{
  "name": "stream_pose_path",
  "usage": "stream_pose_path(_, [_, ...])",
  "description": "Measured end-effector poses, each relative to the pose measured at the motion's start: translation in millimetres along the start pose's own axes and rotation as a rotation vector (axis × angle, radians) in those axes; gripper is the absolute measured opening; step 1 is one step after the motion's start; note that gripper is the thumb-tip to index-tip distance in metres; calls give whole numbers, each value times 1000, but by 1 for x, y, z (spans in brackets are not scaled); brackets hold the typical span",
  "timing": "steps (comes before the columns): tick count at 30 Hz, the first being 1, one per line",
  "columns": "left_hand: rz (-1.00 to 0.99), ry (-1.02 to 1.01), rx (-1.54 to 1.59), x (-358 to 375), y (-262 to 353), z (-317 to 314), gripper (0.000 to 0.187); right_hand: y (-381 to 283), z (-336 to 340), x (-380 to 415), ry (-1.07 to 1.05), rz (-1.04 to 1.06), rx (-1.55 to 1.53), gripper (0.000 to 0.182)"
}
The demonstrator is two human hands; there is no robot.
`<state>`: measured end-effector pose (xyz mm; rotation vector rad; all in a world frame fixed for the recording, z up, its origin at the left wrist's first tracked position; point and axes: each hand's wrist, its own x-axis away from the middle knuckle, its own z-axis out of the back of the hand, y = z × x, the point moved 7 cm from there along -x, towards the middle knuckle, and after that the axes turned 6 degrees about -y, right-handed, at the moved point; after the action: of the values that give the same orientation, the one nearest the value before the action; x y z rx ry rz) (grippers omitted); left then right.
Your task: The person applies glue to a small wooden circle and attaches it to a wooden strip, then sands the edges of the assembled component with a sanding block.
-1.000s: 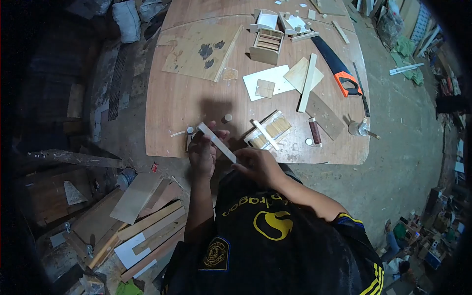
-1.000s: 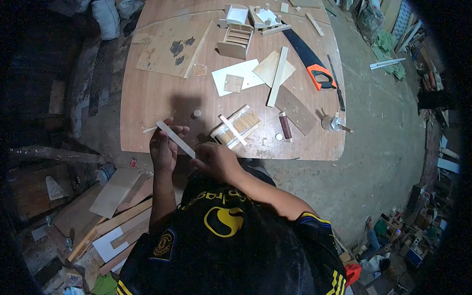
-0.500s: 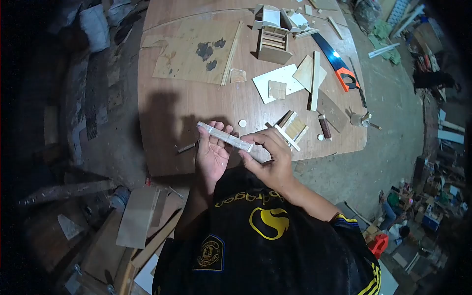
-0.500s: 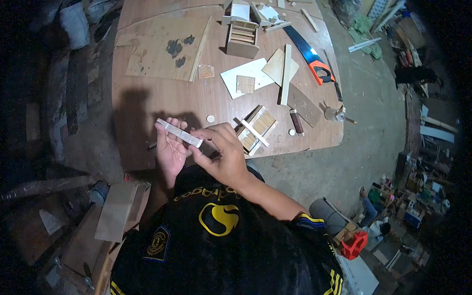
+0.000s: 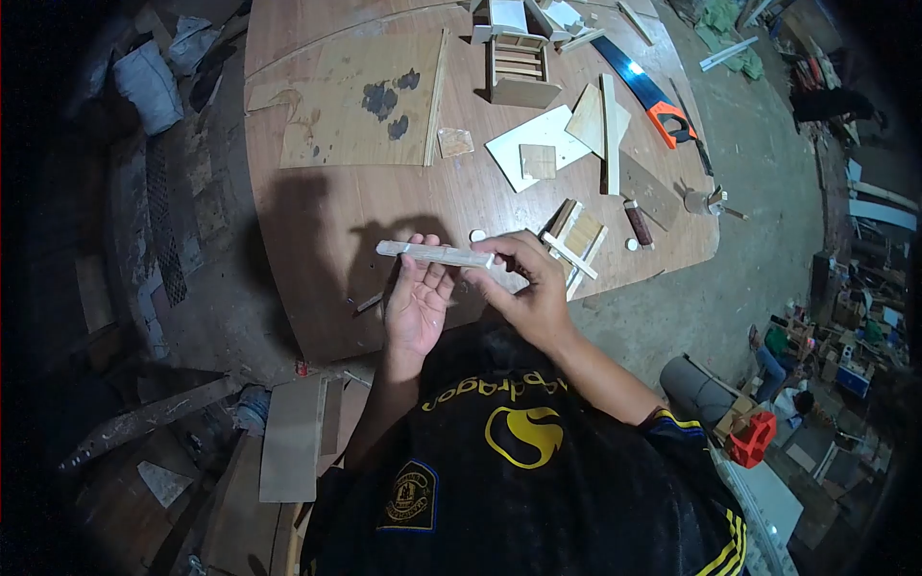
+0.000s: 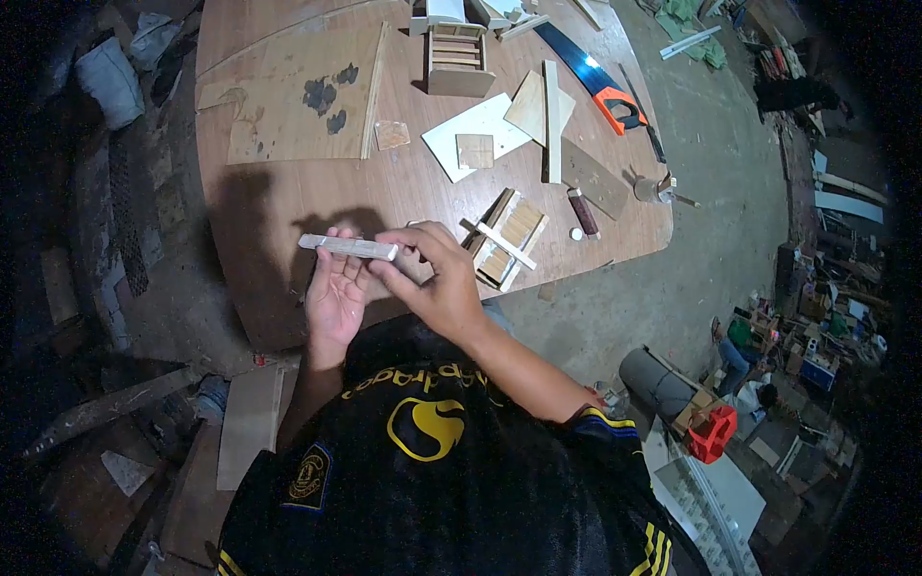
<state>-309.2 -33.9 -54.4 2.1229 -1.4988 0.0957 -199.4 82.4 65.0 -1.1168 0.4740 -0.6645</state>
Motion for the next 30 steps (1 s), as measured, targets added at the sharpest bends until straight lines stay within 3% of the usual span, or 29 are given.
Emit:
stream_pose_path(1, [-37, 35, 34, -3, 4, 3, 40, 6, 3, -4, 1, -9, 1, 38])
stream_pose_path(3, [-96, 81, -36, -6, 20, 15, 40, 33, -11, -17, -309, -122, -101, 56])
stream_pose_path(4, [-160, 121, -110, -7, 33, 22, 40, 69, -16, -18, -365, -241, -172, 70])
stream_pose_path(6, [-203, 172, -169, -9, 55, 27, 39, 122, -15, -21, -311, -475, -23, 66])
stream_pose_path(7, [-232, 163, -199, -9, 66, 28, 39, 150, -22, -21, -313, -473, -23, 66])
stream_pose_path(9, [-265, 202, -249, -9, 81, 24, 39, 193, -34, -21, -339, -362, 480, 56])
stream_pose_path(10, [-270, 201, -252, -9, 84, 25, 39, 195, -43, -22, -339, -357, 478, 56])
stream_pose_path(12, [-266, 226, -252, -7, 90, 32, 40, 201, -65, -21, -424, -341, 762, 40])
stream_pose_path(13, [-268, 225, -254, -5, 92, 34, 40, 208, -75, -20, -384, -259, 795, 33])
stream_pose_path(20, [-256, 225, -199, 4, 101, 39, 38, 210, -82, -22, -328, -266, 702, 29])
stream_pose_path(22, [-259, 211, -192, 3, 105, 33, 38, 202, -76, -17, -216, -480, -291, 40])
stream_pose_path(23, [-271, 171, -196, 3, 107, 24, 37, 161, -70, -15, -172, -633, -740, 40])
stream_pose_path(26, [-329, 90, -255, 4, 107, -17, 35, 86, -46, -6, -273, -425, -1102, 50])
stream_pose_path(30, [-541, -187, -397, 13, 108, -93, 32, 12, -20, -6, -170, -157, -1295, 48])
